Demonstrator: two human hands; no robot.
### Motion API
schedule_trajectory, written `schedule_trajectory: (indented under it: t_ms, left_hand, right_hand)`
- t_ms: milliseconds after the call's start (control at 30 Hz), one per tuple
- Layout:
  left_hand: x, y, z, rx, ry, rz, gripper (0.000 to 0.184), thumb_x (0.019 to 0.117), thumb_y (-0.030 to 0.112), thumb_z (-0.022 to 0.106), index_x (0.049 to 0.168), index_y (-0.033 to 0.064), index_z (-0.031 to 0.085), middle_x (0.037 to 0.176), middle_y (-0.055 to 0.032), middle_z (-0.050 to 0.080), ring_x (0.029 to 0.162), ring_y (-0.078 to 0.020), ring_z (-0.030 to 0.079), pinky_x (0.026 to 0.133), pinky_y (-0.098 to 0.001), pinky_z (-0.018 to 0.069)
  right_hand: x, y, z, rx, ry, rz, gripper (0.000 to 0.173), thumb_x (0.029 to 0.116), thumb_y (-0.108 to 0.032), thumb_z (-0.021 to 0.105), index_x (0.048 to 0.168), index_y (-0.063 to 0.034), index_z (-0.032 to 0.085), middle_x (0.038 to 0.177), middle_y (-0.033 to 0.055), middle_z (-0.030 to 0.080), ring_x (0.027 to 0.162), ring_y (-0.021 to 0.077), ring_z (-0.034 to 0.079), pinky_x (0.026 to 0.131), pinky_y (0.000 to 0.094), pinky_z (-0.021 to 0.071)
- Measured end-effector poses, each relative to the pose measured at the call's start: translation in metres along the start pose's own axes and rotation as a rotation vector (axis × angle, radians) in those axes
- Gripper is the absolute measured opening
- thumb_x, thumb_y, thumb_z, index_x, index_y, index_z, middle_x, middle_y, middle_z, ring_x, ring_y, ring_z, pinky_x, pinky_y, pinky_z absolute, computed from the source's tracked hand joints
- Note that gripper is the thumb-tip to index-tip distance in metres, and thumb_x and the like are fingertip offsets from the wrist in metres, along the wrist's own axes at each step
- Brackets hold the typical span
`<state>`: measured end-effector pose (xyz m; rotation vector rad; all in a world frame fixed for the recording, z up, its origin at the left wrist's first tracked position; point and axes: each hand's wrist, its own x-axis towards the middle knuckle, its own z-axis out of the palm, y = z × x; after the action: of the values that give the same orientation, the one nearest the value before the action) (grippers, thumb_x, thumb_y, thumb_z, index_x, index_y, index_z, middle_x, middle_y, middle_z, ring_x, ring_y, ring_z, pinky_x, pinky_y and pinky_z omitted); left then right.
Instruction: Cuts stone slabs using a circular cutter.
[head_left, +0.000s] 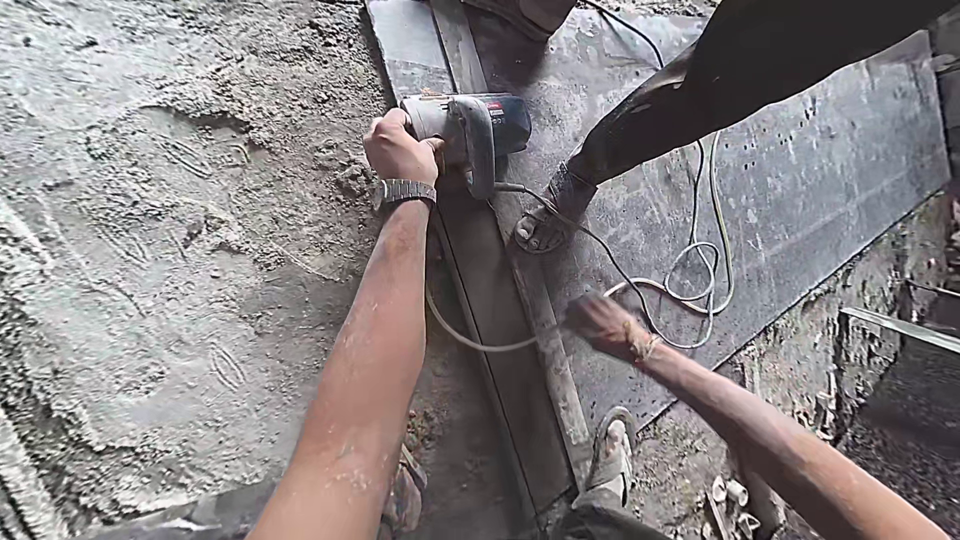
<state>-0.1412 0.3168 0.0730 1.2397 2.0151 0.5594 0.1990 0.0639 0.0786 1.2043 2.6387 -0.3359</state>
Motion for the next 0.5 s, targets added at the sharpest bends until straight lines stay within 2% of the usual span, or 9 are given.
schedule_trajectory:
  t_ms: [67, 100, 167, 233, 300, 333, 400, 433, 500]
  left_hand:
    - [-0.001, -0.003, 0.001, -0.024, -0.007, -0.011, 0.047, 0.0853, 0.024, 0.082, 0.125, 0.0039, 0.067, 0.131, -0.0216, 0.065, 0.125, -0.036, 0.062, 0.11, -0.0526, 0.0454]
    - [-0.002, -0.003, 0.0, -0.027, -0.01, -0.02, 0.048, 0.0854, 0.024, 0.082, 0.126, 0.0047, 0.067, 0.132, -0.0214, 0.064, 0.125, -0.0361, 0.062, 0.11, -0.053, 0.0462]
    - [-0.001, -0.003, -0.001, -0.04, -0.01, -0.032, 0.047, 0.0852, 0.024, 0.082, 0.126, 0.0051, 0.067, 0.131, -0.0215, 0.065, 0.125, -0.0369, 0.062, 0.108, -0.0537, 0.0471]
    - [0.0, -0.003, -0.001, -0.044, -0.009, -0.041, 0.047, 0.0852, 0.025, 0.083, 0.126, 0.0062, 0.067, 0.131, -0.0205, 0.065, 0.124, -0.0363, 0.062, 0.108, -0.0532, 0.0472]
    - [0.001, -0.004, -0.001, -0.047, -0.018, -0.039, 0.048, 0.0849, 0.025, 0.083, 0.126, 0.0062, 0.067, 0.131, -0.0206, 0.064, 0.125, -0.036, 0.062, 0.108, -0.0527, 0.047]
    - [0.002, -0.003, 0.0, -0.048, -0.018, -0.036, 0.049, 0.0852, 0.025, 0.083, 0.127, 0.0064, 0.067, 0.132, -0.0204, 0.064, 0.125, -0.0357, 0.062, 0.108, -0.0523, 0.047]
    - [0.004, -0.004, 0.001, -0.064, -0.022, -0.035, 0.049, 0.0863, 0.024, 0.081, 0.129, 0.0062, 0.067, 0.133, -0.0205, 0.063, 0.127, -0.0357, 0.06, 0.11, -0.0509, 0.045]
    - [0.005, -0.005, 0.0, -0.063, -0.02, -0.036, 0.049, 0.0863, 0.024, 0.081, 0.13, 0.007, 0.067, 0.133, -0.0197, 0.063, 0.127, -0.0349, 0.06, 0.111, -0.0503, 0.0451]
    - [0.006, -0.008, 0.001, -0.063, -0.019, -0.05, 0.05, 0.085, 0.024, 0.082, 0.13, 0.0085, 0.067, 0.133, -0.0181, 0.064, 0.127, -0.0335, 0.06, 0.11, -0.0496, 0.0454]
  right_hand:
    - [0.015, 0.041, -0.041, 0.011, 0.022, 0.305, 0.019, 0.0986, -0.012, 0.059, 0.105, -0.0007, 0.073, 0.106, 0.0225, 0.072, 0.103, 0.0421, 0.069, 0.089, 0.0578, 0.055]
    - [0.024, 0.06, -0.061, -0.028, 0.095, 0.454, 0.02, 0.0994, -0.011, 0.057, 0.104, 0.0033, 0.071, 0.105, 0.0264, 0.069, 0.102, 0.0451, 0.067, 0.089, 0.0594, 0.0533]
    - [0.046, 0.086, -0.098, -0.206, 0.238, 0.689, 0.03, 0.1051, -0.015, 0.05, 0.112, 0.0095, 0.065, 0.115, 0.0342, 0.063, 0.109, 0.0512, 0.063, 0.091, 0.0617, 0.0517]
    - [0.07, 0.083, -0.114, -0.212, 0.213, 0.876, 0.034, 0.1087, -0.021, 0.045, 0.119, 0.0066, 0.062, 0.121, 0.0331, 0.06, 0.11, 0.0507, 0.063, 0.088, 0.0624, 0.0531]
    - [0.077, 0.056, -0.095, -0.091, 0.057, 0.823, 0.025, 0.103, -0.017, 0.054, 0.107, 0.0037, 0.067, 0.103, 0.0292, 0.066, 0.091, 0.0479, 0.069, 0.073, 0.0628, 0.0552]
    - [0.082, 0.037, -0.086, 0.007, -0.109, 0.83, 0.029, 0.1033, -0.025, 0.054, 0.105, 0.0001, 0.068, 0.097, 0.0253, 0.069, 0.089, 0.0446, 0.07, 0.073, 0.0624, 0.0546]
    - [0.086, -0.003, -0.068, 0.166, -0.523, 0.854, 0.05, 0.106, -0.047, 0.046, 0.119, -0.0033, 0.066, 0.112, 0.0229, 0.069, 0.105, 0.0421, 0.068, 0.085, 0.0631, 0.0524]
    - [0.081, -0.019, -0.055, 0.183, -0.614, 0.843, 0.058, 0.1045, -0.056, 0.044, 0.12, -0.0038, 0.065, 0.116, 0.0219, 0.068, 0.106, 0.0408, 0.068, 0.084, 0.0617, 0.0527]
    - [0.066, -0.041, -0.038, 0.186, -0.712, 0.85, 0.067, 0.1023, -0.064, 0.042, 0.12, -0.0036, 0.065, 0.119, 0.0204, 0.066, 0.107, 0.0383, 0.068, 0.084, 0.058, 0.054]
